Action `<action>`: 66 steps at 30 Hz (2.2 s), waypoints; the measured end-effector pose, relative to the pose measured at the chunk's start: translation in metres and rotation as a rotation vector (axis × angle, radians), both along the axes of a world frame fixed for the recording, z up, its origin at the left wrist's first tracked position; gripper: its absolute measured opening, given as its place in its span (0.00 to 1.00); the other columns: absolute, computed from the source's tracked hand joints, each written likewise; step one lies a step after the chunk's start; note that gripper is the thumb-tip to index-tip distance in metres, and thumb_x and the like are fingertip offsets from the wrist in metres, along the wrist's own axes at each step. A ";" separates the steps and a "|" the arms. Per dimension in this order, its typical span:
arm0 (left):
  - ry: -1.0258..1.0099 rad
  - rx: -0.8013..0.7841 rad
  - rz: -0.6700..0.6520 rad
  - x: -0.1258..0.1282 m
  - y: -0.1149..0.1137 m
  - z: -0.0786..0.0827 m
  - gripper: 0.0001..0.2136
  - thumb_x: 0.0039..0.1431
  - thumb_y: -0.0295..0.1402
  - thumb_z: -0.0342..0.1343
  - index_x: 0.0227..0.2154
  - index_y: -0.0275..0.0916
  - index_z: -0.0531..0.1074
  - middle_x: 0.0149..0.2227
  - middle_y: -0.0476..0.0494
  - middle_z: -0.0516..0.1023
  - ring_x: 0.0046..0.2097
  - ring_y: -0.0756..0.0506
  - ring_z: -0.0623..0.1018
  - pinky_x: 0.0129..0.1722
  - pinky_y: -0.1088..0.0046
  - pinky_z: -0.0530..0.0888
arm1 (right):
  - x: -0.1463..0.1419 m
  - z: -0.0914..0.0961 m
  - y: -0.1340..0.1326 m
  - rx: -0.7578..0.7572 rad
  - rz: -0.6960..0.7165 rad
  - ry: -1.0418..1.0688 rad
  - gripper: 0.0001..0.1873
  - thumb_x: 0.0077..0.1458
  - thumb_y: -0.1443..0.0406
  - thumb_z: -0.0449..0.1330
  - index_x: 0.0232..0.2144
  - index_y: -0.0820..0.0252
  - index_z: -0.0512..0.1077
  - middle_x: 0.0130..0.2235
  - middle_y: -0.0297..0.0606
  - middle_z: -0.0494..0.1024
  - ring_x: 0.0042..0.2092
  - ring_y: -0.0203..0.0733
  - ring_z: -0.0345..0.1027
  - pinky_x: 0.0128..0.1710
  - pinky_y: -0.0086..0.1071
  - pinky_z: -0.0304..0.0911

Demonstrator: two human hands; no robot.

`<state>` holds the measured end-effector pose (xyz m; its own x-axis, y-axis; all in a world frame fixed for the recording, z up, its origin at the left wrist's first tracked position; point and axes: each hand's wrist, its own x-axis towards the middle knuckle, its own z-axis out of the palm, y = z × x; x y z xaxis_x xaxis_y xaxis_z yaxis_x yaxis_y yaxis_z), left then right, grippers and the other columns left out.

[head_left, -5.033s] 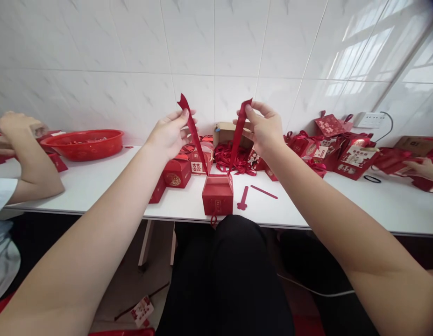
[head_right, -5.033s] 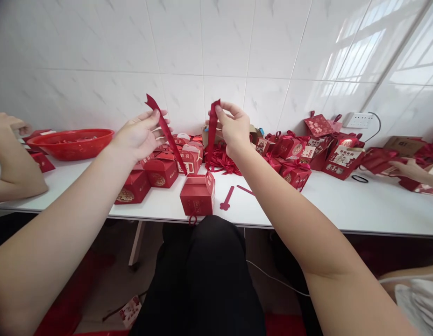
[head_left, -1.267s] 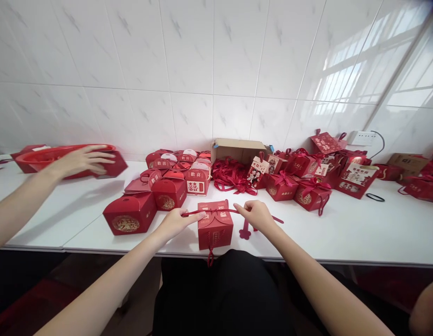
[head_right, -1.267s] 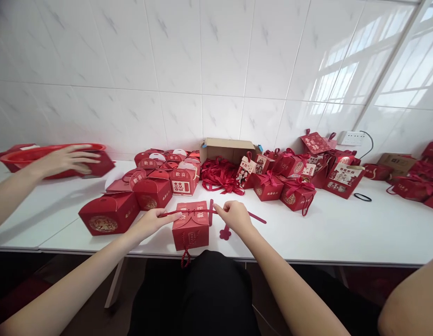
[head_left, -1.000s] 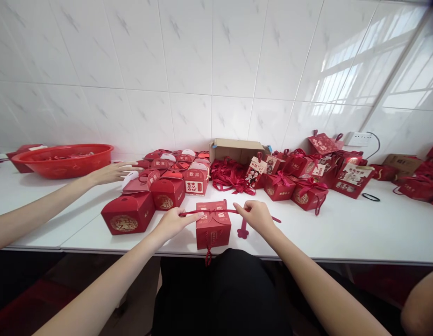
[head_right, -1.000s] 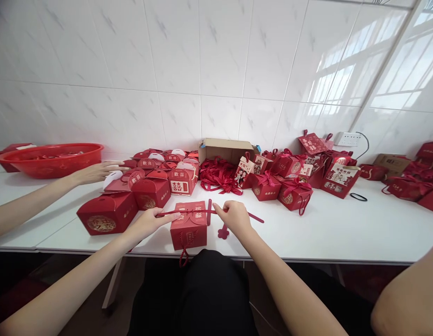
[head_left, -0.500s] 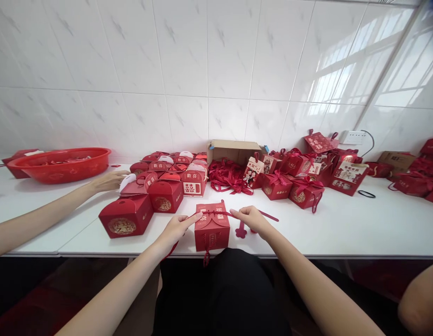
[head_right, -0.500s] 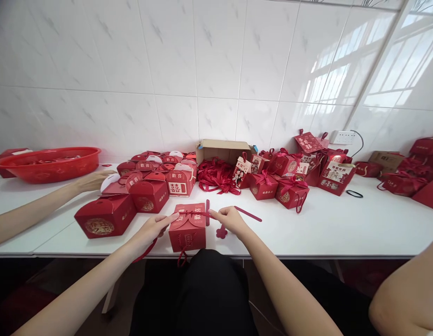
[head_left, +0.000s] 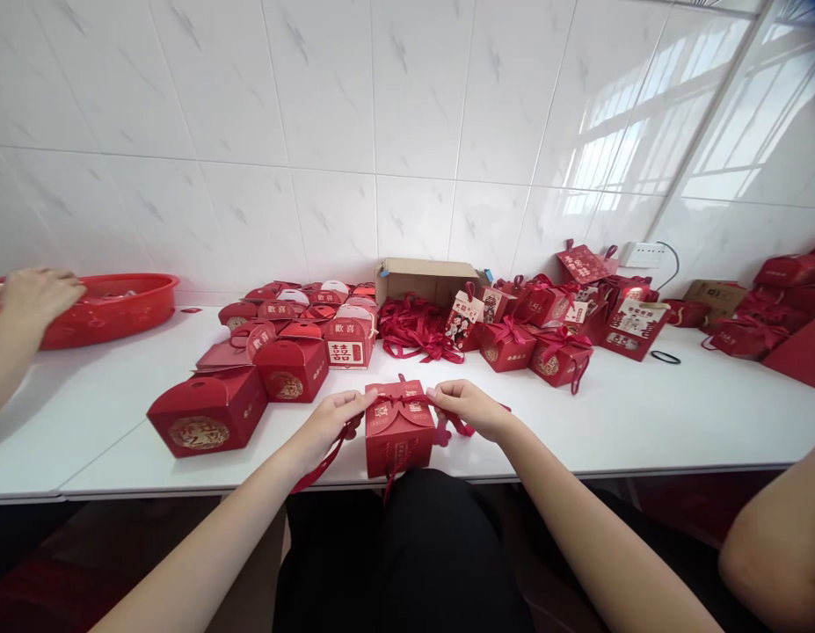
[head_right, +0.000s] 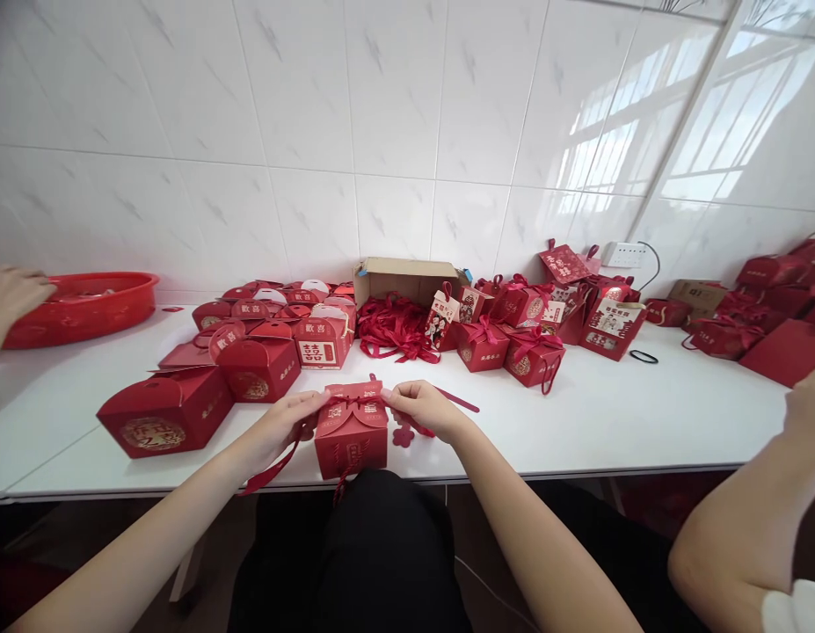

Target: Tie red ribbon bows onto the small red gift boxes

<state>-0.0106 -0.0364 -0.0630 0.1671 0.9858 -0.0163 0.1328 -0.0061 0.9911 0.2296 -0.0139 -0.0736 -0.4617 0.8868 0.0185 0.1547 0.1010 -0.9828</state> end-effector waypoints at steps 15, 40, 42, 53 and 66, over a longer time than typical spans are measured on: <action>-0.126 -0.122 -0.090 -0.002 -0.003 -0.006 0.22 0.42 0.46 0.63 0.17 0.38 0.56 0.18 0.56 0.56 0.19 0.57 0.52 0.20 0.76 0.45 | 0.013 -0.018 0.001 -0.025 -0.010 0.043 0.24 0.46 0.48 0.63 0.18 0.62 0.64 0.14 0.25 0.59 0.19 0.27 0.49 0.19 0.24 0.43; 0.430 0.757 0.190 0.074 -0.012 0.027 0.18 0.48 0.30 0.57 0.43 0.42 0.61 0.45 0.42 0.69 0.47 0.41 0.71 0.45 0.62 0.70 | 0.017 0.055 -0.019 -0.101 0.117 0.310 0.10 0.46 0.60 0.67 0.28 0.63 0.76 0.27 0.34 0.71 0.29 0.32 0.63 0.34 0.29 0.60; 0.408 0.781 0.229 0.075 -0.005 0.031 0.18 0.47 0.28 0.57 0.42 0.42 0.61 0.44 0.43 0.69 0.46 0.42 0.72 0.44 0.63 0.70 | 0.018 0.060 -0.017 -0.119 0.096 0.288 0.11 0.45 0.60 0.67 0.29 0.63 0.76 0.27 0.33 0.72 0.29 0.32 0.64 0.34 0.30 0.61; 0.253 0.556 0.320 0.064 -0.004 0.034 0.17 0.46 0.33 0.58 0.40 0.41 0.61 0.43 0.44 0.70 0.40 0.46 0.72 0.36 0.69 0.68 | 0.014 0.036 -0.009 0.100 0.037 0.078 0.28 0.48 0.57 0.64 0.51 0.60 0.70 0.21 0.27 0.66 0.22 0.30 0.57 0.22 0.27 0.53; 0.072 0.346 0.180 0.024 -0.005 0.029 0.13 0.45 0.37 0.57 0.33 0.39 0.64 0.38 0.47 0.68 0.45 0.44 0.69 0.46 0.67 0.65 | -0.043 0.020 -0.016 0.206 -0.175 0.226 0.15 0.49 0.55 0.60 0.32 0.60 0.70 0.28 0.33 0.73 0.29 0.35 0.65 0.31 0.29 0.61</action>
<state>0.0132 -0.0410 -0.0340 0.0013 0.9484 0.3170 0.2319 -0.3086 0.9225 0.1871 -0.0298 -0.0539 -0.2671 0.9191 0.2898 -0.0314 0.2922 -0.9558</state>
